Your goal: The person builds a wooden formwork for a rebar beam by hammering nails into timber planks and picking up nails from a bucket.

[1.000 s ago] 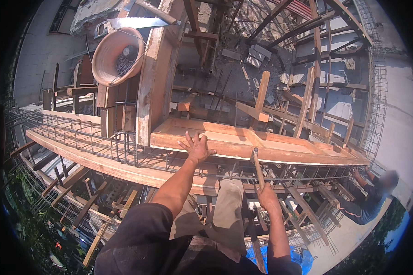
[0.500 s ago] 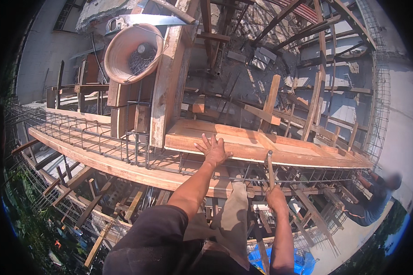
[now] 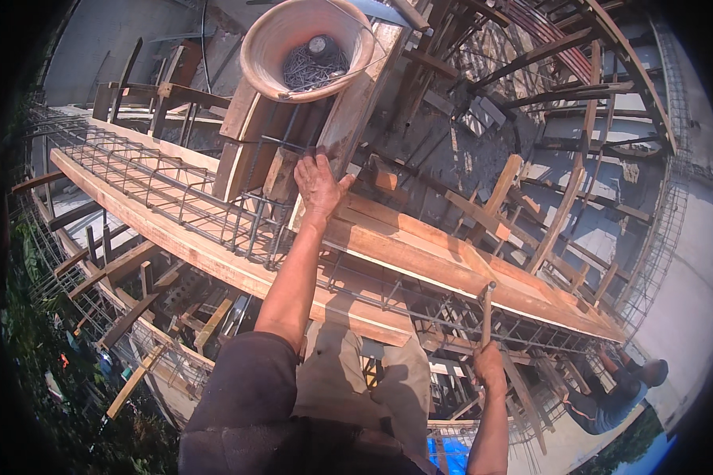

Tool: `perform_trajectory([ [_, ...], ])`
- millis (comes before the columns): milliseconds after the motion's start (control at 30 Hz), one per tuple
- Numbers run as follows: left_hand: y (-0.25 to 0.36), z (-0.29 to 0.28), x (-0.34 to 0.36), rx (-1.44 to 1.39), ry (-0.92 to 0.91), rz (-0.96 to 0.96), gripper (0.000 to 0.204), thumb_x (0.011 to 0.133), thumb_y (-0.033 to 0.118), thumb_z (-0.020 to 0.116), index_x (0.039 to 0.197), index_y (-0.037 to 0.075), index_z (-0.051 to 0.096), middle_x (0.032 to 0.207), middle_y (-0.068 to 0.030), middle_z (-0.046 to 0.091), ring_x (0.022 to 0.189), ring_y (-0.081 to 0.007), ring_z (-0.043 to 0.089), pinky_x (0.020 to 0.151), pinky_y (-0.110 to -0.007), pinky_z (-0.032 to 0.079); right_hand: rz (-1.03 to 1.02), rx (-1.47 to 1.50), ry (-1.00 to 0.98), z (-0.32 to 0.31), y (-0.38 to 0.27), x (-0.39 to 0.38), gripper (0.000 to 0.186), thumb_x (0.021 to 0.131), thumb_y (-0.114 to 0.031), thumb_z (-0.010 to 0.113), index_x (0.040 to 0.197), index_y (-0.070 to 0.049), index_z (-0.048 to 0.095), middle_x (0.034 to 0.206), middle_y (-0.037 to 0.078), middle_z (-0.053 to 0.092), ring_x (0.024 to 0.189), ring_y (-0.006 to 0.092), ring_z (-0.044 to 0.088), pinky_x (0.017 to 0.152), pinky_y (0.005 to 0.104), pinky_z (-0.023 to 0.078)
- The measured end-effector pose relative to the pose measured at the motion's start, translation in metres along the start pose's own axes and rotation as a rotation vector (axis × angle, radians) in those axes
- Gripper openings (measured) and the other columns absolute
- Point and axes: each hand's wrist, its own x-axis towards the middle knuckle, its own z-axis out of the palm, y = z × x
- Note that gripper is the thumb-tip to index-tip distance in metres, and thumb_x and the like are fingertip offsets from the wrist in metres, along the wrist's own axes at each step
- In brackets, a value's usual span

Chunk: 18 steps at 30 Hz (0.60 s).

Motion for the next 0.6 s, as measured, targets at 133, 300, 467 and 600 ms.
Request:
perform_trajectory([
  [133,-0.052,-0.015,0.036,-0.135,-0.505,0.106,0.128,0.071,0.049,0.086,0.157,-0.006,0.009,0.158,-0.0301,0.026,0.143,-0.0473,0.033,0.116,-0.053,0.033,-0.027,-0.06,-0.005,-0.01,-0.013,-0.006,0.04,0.097,-0.025,0.057,0.114,0.01,0.052,0.103,0.038,0.065,0.1,0.0525,0.065,0.084,0.0529,0.053],
  [300,-0.057,-0.006,0.045,-0.07,-0.597,0.176,0.134,0.077,0.055,0.08,0.157,-0.006,-0.007,0.16,-0.0333,0.018,0.147,-0.0465,0.027,0.12,-0.051,0.027,0.041,0.061,-0.104,-0.025,-0.031,-0.013,0.035,0.098,-0.023,0.055,0.107,0.01,0.051,0.076,0.027,0.065,0.061,0.0366,0.069,0.053,0.0475,0.056],
  [467,-0.061,-0.006,0.046,-0.001,-0.64,0.151,0.136,0.079,0.057,0.077,0.155,-0.002,-0.019,0.162,-0.0315,0.013,0.15,-0.0461,0.022,0.122,-0.051,0.024,0.028,0.099,-0.183,-0.036,-0.028,-0.001,0.036,0.098,-0.023,0.057,0.101,0.011,0.047,0.063,0.017,0.059,0.042,0.0253,0.06,0.038,0.0401,0.05],
  [600,-0.054,-0.013,0.048,-0.019,-0.683,0.123,0.136,0.079,0.057,0.077,0.155,-0.002,-0.019,0.163,-0.0305,0.01,0.15,-0.0468,0.019,0.122,-0.05,0.024,0.057,0.154,-0.205,-0.04,-0.013,0.009,0.028,0.096,-0.022,0.06,0.097,0.004,0.05,0.063,0.008,0.056,0.044,0.0182,0.057,0.034,0.035,0.046],
])
